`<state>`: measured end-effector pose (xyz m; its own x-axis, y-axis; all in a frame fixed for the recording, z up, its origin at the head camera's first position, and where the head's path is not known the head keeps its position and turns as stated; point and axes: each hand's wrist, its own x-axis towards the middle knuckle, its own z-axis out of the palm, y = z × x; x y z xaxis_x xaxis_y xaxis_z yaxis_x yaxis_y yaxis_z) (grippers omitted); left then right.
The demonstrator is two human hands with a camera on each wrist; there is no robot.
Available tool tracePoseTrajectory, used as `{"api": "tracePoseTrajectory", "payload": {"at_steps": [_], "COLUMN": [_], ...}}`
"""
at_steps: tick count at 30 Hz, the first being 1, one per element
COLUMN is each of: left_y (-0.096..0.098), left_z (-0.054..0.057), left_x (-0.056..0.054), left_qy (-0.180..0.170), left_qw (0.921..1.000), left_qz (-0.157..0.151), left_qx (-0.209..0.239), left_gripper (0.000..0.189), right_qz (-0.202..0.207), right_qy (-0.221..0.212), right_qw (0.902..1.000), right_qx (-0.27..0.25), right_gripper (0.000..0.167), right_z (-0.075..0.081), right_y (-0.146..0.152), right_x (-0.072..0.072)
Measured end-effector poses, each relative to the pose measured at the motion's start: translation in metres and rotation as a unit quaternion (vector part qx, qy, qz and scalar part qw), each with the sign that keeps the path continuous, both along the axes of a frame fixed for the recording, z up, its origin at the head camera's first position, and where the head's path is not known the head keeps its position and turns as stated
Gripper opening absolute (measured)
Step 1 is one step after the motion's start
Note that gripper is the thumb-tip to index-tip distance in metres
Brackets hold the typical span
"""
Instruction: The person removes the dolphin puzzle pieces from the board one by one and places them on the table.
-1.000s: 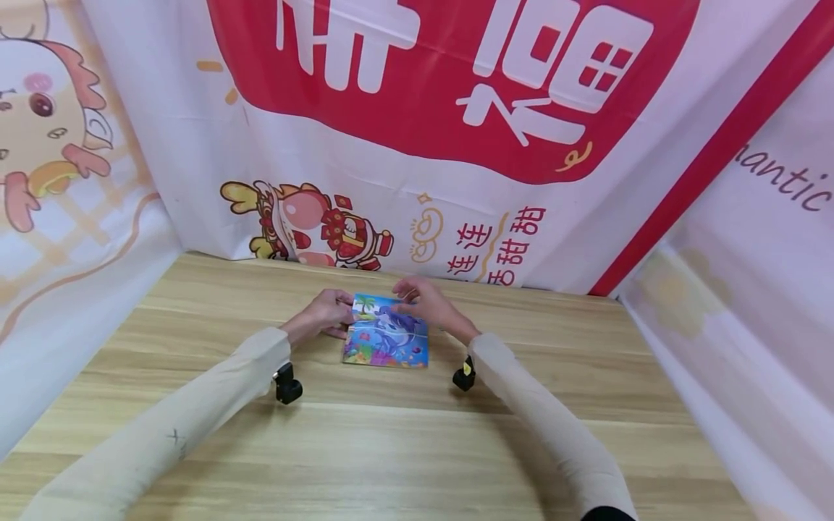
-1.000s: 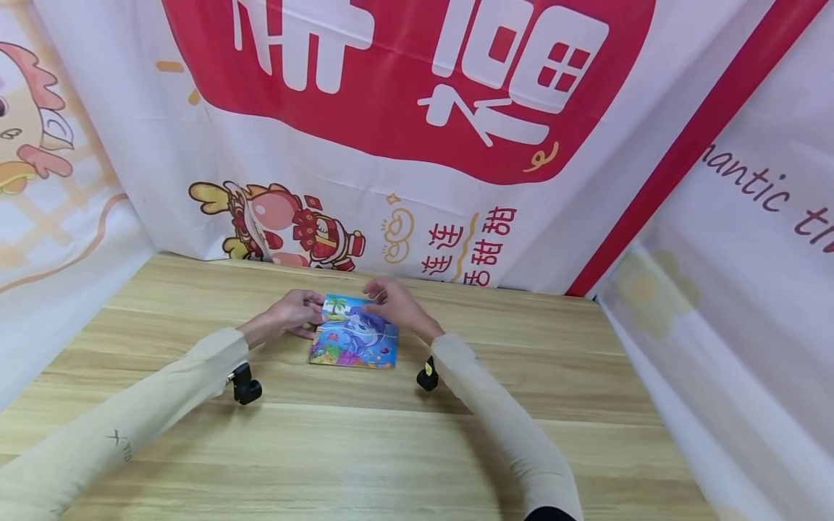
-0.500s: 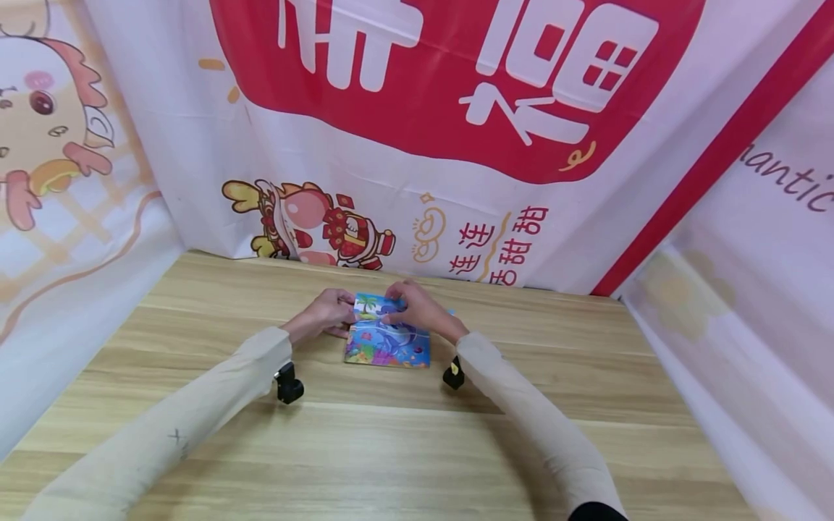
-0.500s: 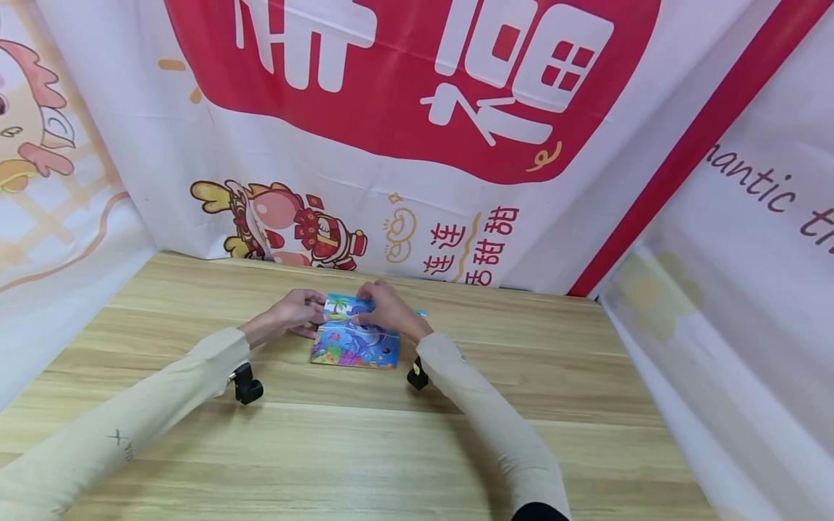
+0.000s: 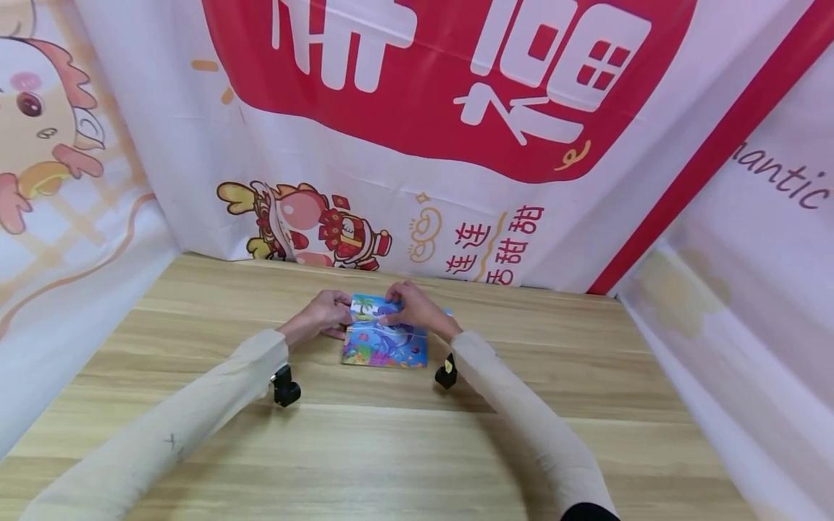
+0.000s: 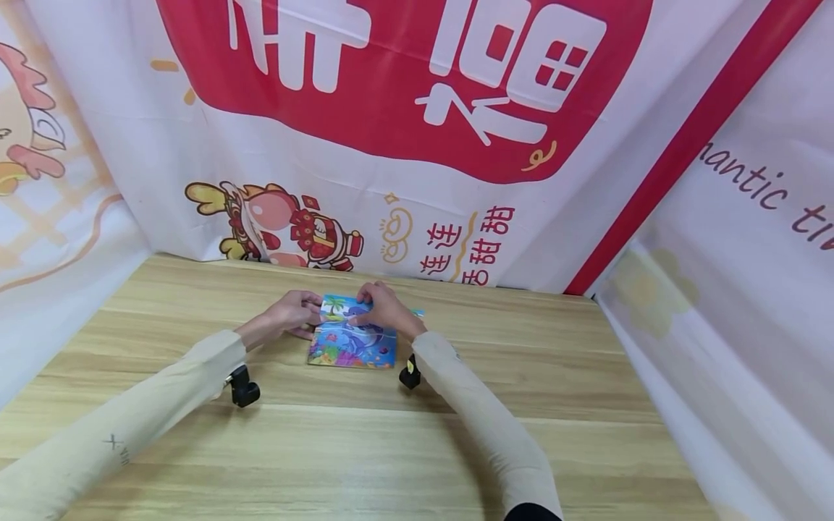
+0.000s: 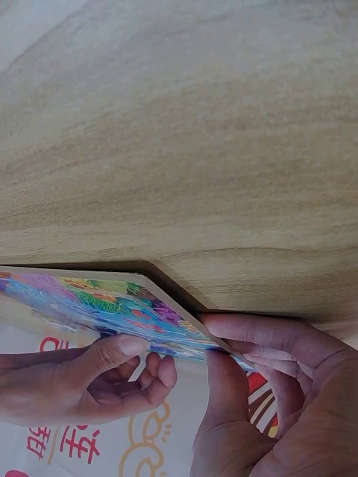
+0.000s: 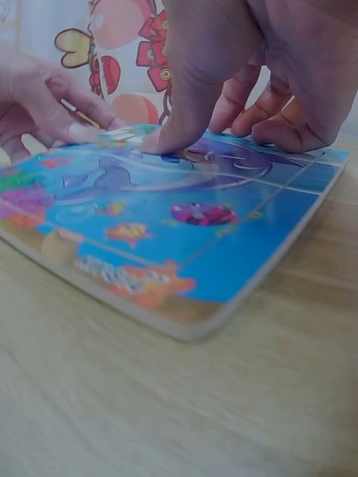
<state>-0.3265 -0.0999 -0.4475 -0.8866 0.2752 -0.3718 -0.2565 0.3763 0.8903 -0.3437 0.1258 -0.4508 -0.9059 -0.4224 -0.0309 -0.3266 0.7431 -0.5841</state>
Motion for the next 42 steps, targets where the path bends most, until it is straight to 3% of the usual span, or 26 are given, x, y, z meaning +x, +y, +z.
{"api": "tracePoseTrajectory", "payload": {"at_steps": [9,23,32,42], "left_y": [-0.001,0.0,-0.001,0.0], "left_z": [0.0,0.001,0.001,-0.002], "left_x": [0.002,0.0,0.001,0.0], "left_qy": [-0.002,-0.005,-0.003,0.003], "left_qw": [1.0,1.0,1.0,1.0], "left_qz": [0.001,0.003,0.002,0.005], "left_qx": [0.003,-0.008,-0.004,-0.001], "left_gripper": [0.055,0.051,0.053,0.054], "right_qz": [0.005,0.019,-0.033,-0.032], "right_qy": [-0.019,0.0,-0.013,-0.041], "right_qw": [0.9992,0.9975,0.9936,0.9873], "right_qx": [-0.035,-0.069,-0.107,-0.15], "right_gripper": [0.04,0.038,0.018,0.021], "right_z": [0.001,-0.003,-0.002,0.006], "right_y": [-0.002,0.002,0.003,0.009], "right_x": [0.001,-0.001,0.003,0.006]}}
